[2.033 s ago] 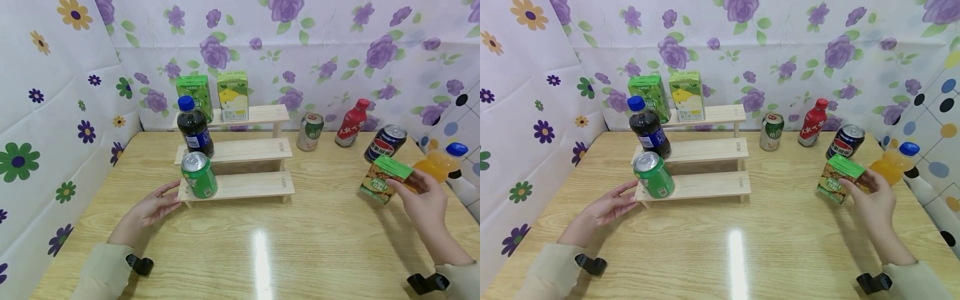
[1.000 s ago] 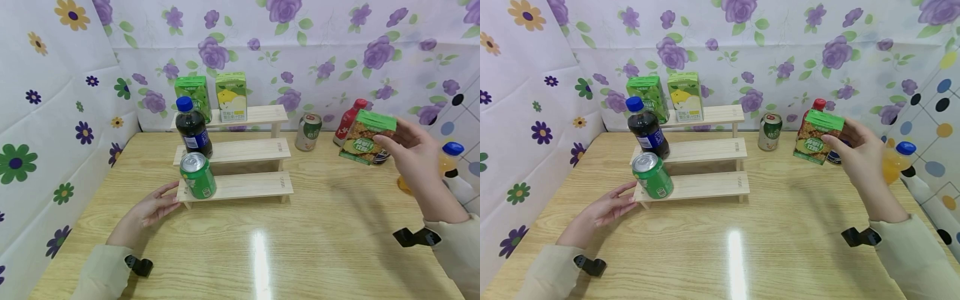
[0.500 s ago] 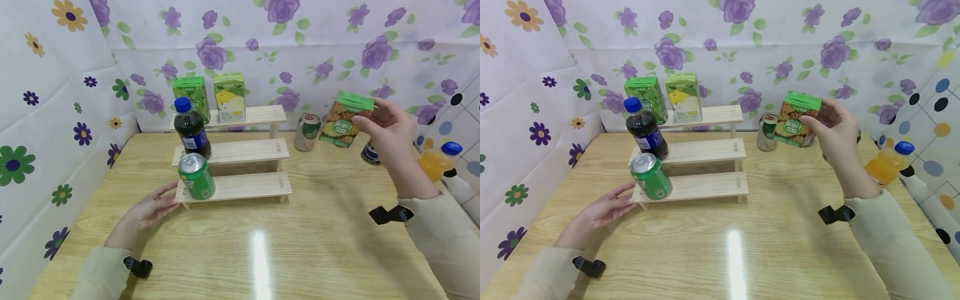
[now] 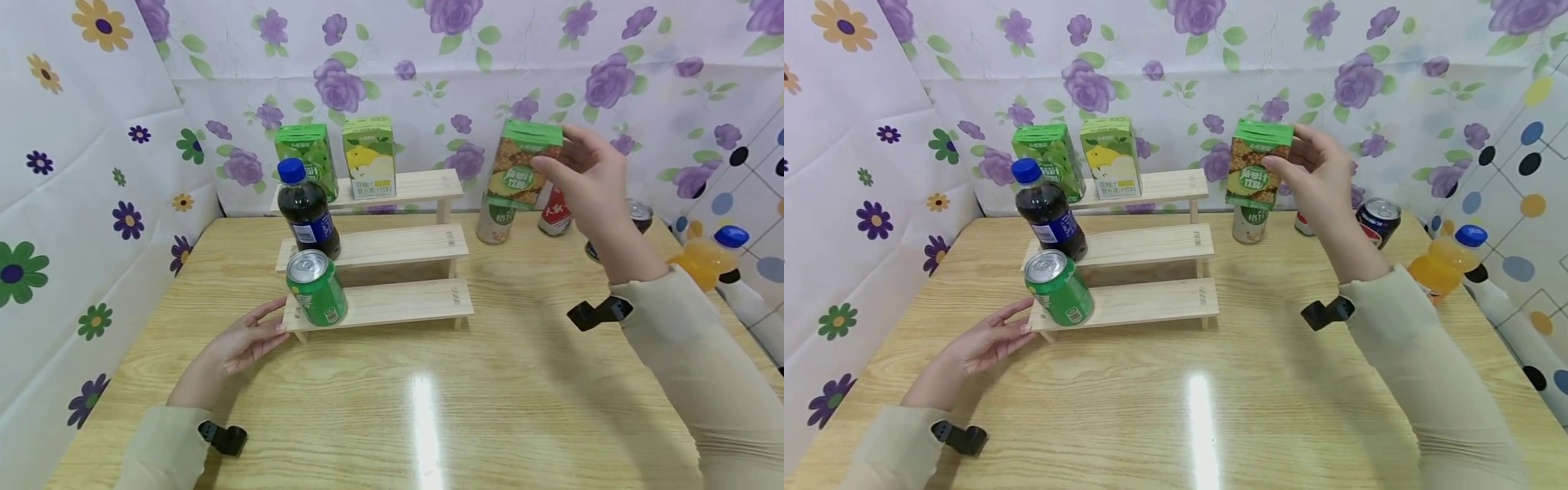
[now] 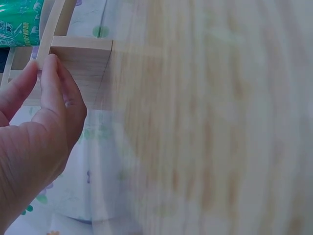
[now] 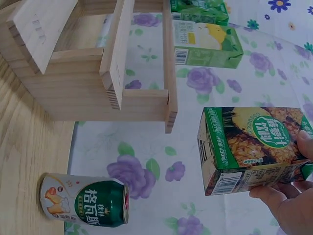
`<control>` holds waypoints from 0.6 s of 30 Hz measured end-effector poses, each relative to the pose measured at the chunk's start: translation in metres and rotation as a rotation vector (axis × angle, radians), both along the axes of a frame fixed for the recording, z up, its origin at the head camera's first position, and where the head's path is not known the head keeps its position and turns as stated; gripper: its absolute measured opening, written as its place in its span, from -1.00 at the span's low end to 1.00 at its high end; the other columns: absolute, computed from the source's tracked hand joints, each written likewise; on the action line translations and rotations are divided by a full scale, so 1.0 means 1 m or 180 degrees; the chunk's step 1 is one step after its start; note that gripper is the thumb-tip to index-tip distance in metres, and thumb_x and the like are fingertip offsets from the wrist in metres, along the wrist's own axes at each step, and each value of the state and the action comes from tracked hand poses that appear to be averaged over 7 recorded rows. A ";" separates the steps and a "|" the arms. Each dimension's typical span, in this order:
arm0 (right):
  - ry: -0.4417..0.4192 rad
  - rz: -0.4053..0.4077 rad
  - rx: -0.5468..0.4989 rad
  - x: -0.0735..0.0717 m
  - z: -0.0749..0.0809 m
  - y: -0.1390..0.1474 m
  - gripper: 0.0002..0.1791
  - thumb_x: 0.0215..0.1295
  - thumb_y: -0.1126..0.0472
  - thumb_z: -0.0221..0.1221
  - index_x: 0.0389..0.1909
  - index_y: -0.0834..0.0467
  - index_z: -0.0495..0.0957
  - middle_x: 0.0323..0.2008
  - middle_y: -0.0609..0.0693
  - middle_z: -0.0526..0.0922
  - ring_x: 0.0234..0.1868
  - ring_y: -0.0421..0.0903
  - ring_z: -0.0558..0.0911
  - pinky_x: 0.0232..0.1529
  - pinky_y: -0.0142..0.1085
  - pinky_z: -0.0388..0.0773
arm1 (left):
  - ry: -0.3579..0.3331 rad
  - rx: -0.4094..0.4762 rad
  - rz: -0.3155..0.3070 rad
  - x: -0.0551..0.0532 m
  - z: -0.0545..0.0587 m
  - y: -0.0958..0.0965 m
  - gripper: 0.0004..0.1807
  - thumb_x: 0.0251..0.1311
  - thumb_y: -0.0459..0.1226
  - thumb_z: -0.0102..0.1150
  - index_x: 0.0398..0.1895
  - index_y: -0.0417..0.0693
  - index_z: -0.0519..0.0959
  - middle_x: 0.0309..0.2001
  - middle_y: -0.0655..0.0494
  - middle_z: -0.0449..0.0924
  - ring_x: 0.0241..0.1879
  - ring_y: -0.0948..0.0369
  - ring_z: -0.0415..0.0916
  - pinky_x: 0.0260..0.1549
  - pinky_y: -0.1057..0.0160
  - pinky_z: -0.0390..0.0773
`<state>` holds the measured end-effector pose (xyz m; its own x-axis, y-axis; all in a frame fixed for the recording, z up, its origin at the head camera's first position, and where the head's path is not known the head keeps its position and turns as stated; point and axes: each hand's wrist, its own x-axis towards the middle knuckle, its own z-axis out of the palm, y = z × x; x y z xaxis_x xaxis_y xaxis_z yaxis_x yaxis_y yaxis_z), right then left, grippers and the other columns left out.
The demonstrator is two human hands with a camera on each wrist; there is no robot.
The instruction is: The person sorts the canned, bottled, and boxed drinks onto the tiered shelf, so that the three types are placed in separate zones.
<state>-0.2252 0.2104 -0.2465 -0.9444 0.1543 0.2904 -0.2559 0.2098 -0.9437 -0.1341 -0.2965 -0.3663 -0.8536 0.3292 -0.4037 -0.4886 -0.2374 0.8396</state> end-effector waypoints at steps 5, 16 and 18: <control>-0.0048 0.0146 0.0134 -0.008 0.006 -0.012 -0.33 0.21 0.08 0.27 0.35 -0.04 0.30 0.28 0.00 0.40 0.27 -0.12 0.40 0.35 -0.22 0.38 | -0.0003 0.0011 0.0014 0.000 -0.001 0.000 -0.29 0.28 -0.58 -0.05 0.42 -0.02 -0.03 -0.03 0.12 0.56 -0.07 0.22 0.61 0.04 0.36 0.61; 0.0549 0.0590 -0.0040 -0.036 0.010 -0.039 -0.50 0.18 0.31 0.29 0.18 0.09 0.50 -0.14 -0.17 0.64 -0.10 -0.23 0.60 -0.09 -0.50 0.57 | -0.0018 0.0023 0.0028 0.000 -0.001 0.000 -0.34 0.27 -0.58 -0.06 0.37 0.02 0.06 -0.03 0.13 0.56 -0.07 0.22 0.61 0.04 0.36 0.61; 0.0517 0.0625 0.0011 -0.040 0.010 -0.043 -0.49 0.19 0.28 0.28 0.20 0.08 0.48 -0.12 -0.17 0.63 -0.09 -0.24 0.59 -0.06 -0.49 0.57 | -0.0021 0.0027 0.0025 0.000 -0.001 0.000 -0.35 0.27 -0.59 -0.07 0.35 0.02 0.07 -0.02 0.12 0.55 -0.07 0.22 0.61 0.03 0.36 0.61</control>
